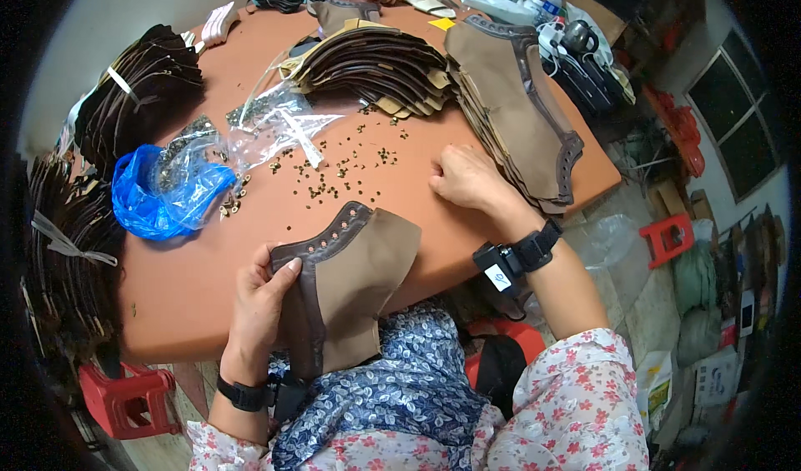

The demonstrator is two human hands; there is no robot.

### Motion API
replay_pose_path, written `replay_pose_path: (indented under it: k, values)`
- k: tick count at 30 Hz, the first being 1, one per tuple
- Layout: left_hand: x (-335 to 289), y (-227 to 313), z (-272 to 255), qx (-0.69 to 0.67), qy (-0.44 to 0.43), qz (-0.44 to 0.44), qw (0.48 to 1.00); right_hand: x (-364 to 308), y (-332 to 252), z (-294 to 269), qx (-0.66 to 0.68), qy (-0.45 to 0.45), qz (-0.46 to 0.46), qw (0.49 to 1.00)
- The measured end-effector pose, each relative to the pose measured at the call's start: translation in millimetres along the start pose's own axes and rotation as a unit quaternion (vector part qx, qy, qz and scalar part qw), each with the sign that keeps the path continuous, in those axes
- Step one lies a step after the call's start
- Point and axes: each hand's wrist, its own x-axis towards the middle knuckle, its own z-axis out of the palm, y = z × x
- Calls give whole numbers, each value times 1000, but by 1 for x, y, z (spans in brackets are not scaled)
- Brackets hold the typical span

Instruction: Manually aligning and preparing shoe upper components on a production table.

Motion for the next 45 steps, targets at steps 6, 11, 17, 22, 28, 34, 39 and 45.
replay_pose_path:
  k: [6, 11, 17, 22, 28, 34, 39, 45]
  values:
    - [1, -1, 0, 13, 1, 18, 1000, -12, 4, 0, 183, 32, 32, 982]
    - [1, 0, 2, 24, 5, 20, 999, -21, 25, 20, 267, 106, 63, 956]
    - [1, -1, 2, 43, 9, 29, 999, -37, 13, 19, 241, 163, 31, 956]
    - [2, -1, 3, 43, 7, 40, 998, -31, 11, 29, 166, 218, -24, 961]
    - [1, -1, 3, 45, 9, 36, 998, -25, 7, 30, 111, 203, -40, 972]
    - [0, -1, 2, 59, 10, 37, 998, -25, -2, 17, -23, 138, -65, 988]
    - [0, -1, 3, 52, 12, 30, 998, -19, -6, 16, 2, 96, -53, 994]
    - [0, -1, 4, 56, 11, 39, 998, -30, 4, 12, 191, 168, 20, 967]
